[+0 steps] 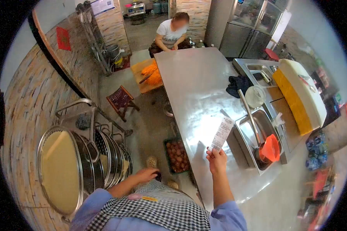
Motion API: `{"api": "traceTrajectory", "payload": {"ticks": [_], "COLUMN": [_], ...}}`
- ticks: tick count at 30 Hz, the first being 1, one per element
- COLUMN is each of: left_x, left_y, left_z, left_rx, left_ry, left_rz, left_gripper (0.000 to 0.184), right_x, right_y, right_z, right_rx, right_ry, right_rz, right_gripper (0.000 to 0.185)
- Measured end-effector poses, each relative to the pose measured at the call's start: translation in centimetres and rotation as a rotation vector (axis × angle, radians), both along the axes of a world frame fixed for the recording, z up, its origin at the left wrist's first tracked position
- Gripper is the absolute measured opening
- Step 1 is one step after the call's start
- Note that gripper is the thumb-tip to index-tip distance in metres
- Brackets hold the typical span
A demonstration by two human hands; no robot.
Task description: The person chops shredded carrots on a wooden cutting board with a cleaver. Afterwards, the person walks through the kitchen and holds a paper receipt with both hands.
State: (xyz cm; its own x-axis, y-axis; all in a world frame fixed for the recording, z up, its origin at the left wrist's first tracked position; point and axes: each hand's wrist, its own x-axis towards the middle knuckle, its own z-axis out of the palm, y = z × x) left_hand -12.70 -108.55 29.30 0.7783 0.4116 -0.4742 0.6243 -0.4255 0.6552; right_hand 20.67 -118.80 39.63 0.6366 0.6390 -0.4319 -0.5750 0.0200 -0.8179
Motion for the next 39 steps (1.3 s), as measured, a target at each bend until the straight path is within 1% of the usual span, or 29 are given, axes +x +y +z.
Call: {"api": "traceTrajectory", "payload": {"ticks": [4,7,10,13,15,17,19,21,23,26,28,32,35,38,39], "left_x": [1.1,0.4,-1.3,-3.8,-4.7,-5.7,-6.8,-8.5,-10.2,-12.3,-13.4,-14.9,-14.5,-14.7,-15.7], "left_y": [8.0,14.7,21.8,27.9,32.0,35.4,38.4,41.4,43.5,45.4,45.9,46.2,46.8,48.2,49.0], "left_z": [1.1,-1.2,-2.3,-4.3,-1.1,2.1,3.2,3.3,4.3,5.5,5.7,4.8,4.5,6.4,5.9], "left_rx": [0.001,0.044,0.062,0.069,0.065,0.177,0.285,0.504,0.623,0.592,0.644,0.66,0.666,0.696,0.791], "left_ry": [0.016,0.007,0.011,-0.088,-0.103,-0.074,-0.157,-0.236,-0.241,-0.133,-0.026,0.182,0.152,0.217,0.233], "left_rz": [-0.061,-0.109,-0.047,0.155,0.247,0.394,0.575,0.599,0.655,0.697,0.672,0.63,0.679,0.847,0.847], "left_gripper": [0.041,0.04,0.04,0.039,0.038,0.037,0.035,0.034,0.031,0.033,0.032,0.031,0.031,0.026,0.025], "right_x": [-0.2,-0.8,-1.9,-3.2,-4.0,-4.8,-5.3,-5.8,-6.2,-5.8,-5.9,-7.3,-7.6,-7.6,-7.6], "right_y": [4.3,9.7,16.0,23.6,28.4,32.1,35.2,37.4,39.2,40.8,41.9,44.6,47.5,51.1,52.5], "right_z": [-0.5,-0.2,0.1,2.0,3.0,3.4,3.3,3.2,3.5,2.8,3.0,5.9,7.3,8.0,8.0], "right_rx": [-0.03,-0.014,-0.024,-0.039,-0.054,-0.04,-0.02,-0.027,-0.055,0.008,0.035,0.083,0.129,0.177,0.192], "right_ry": [0.002,0.008,0.008,-0.002,-0.012,-0.02,-0.038,-0.042,-0.042,-0.033,-0.005,0.01,0.011,0.023,0.031], "right_rz": [-0.074,-0.093,-0.045,0.039,0.077,0.13,0.167,0.189,0.191,0.247,0.264,0.303,0.376,0.443,0.463], "right_gripper": [0.021,0.024,0.027,0.028,0.029,0.031,0.029,0.028,0.026,0.026,0.025,0.023,0.023,0.023,0.023]}}
